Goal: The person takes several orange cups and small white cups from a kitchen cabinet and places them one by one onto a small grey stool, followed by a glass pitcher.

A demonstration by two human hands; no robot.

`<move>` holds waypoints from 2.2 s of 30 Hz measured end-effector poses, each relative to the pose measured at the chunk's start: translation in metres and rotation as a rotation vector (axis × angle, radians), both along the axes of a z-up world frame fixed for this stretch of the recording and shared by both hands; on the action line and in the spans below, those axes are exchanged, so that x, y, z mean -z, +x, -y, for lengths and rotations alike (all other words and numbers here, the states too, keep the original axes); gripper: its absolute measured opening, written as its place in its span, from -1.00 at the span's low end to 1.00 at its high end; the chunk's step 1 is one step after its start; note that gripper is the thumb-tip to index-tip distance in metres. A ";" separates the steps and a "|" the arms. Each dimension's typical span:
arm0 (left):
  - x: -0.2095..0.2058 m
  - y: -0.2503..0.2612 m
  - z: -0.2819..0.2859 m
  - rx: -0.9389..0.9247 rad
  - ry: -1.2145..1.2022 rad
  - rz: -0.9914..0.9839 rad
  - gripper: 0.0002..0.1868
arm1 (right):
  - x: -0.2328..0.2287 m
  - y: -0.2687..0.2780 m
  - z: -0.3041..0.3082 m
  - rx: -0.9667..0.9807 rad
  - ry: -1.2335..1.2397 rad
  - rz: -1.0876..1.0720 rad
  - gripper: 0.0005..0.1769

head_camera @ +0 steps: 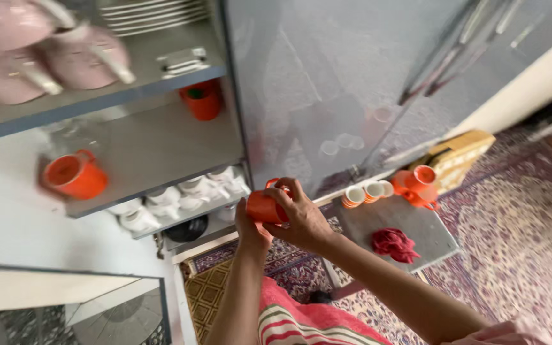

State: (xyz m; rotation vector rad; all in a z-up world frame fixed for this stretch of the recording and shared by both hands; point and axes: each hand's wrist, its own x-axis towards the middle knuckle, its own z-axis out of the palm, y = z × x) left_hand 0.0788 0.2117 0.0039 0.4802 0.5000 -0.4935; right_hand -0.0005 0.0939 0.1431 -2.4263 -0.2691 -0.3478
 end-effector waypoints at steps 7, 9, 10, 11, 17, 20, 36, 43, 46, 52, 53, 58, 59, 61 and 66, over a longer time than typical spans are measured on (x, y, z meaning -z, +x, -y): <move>0.048 -0.021 0.134 0.504 0.300 -0.069 -0.41 | 0.038 -0.060 0.117 0.222 0.108 -0.126 -0.21; 0.056 -0.030 0.169 0.598 0.413 -0.055 -0.40 | 0.060 -0.073 0.155 0.310 0.135 -0.140 -0.22; 0.059 -0.035 0.185 0.670 0.521 -0.036 -0.38 | 0.073 -0.079 0.176 0.394 0.125 -0.160 -0.19; 0.062 -0.039 0.198 0.683 0.519 -0.037 -0.38 | 0.087 -0.084 0.197 0.470 0.113 -0.179 -0.16; 0.058 -0.051 0.258 0.764 0.439 0.118 -0.28 | 0.188 -0.114 0.323 0.812 0.115 -0.462 -0.14; 0.050 -0.051 0.275 0.789 0.419 0.134 -0.28 | 0.240 -0.118 0.367 0.915 0.183 -0.561 -0.05; 0.044 -0.053 0.295 0.812 0.533 0.086 -0.44 | 0.343 -0.143 0.452 1.166 -0.004 -0.669 0.07; 0.047 -0.046 0.296 0.775 0.529 0.090 -0.55 | 0.349 -0.142 0.462 1.199 0.098 -0.627 0.02; 0.048 -0.043 0.299 0.764 0.537 0.065 -0.56 | 0.351 -0.144 0.464 1.195 0.102 -0.626 0.02; 0.045 -0.043 0.301 0.767 0.521 0.068 -0.62 | 0.351 -0.141 0.467 1.174 0.084 -0.614 0.00; 0.045 -0.043 0.302 0.769 0.520 0.068 -0.62 | 0.351 -0.141 0.468 1.159 0.047 -0.595 0.02; 0.040 -0.043 0.302 0.771 0.534 0.075 -0.62 | 0.349 -0.132 0.463 1.189 0.095 -0.625 -0.05; 0.039 -0.043 0.302 0.769 0.534 0.074 -0.62 | 0.348 -0.131 0.462 1.191 0.117 -0.622 -0.02; 0.037 -0.044 0.300 0.759 0.543 0.094 -0.60 | 0.346 -0.129 0.459 1.188 0.117 -0.630 -0.01; 0.036 -0.045 0.299 0.767 0.525 0.093 -0.61 | 0.345 -0.128 0.454 1.171 0.128 -0.600 0.03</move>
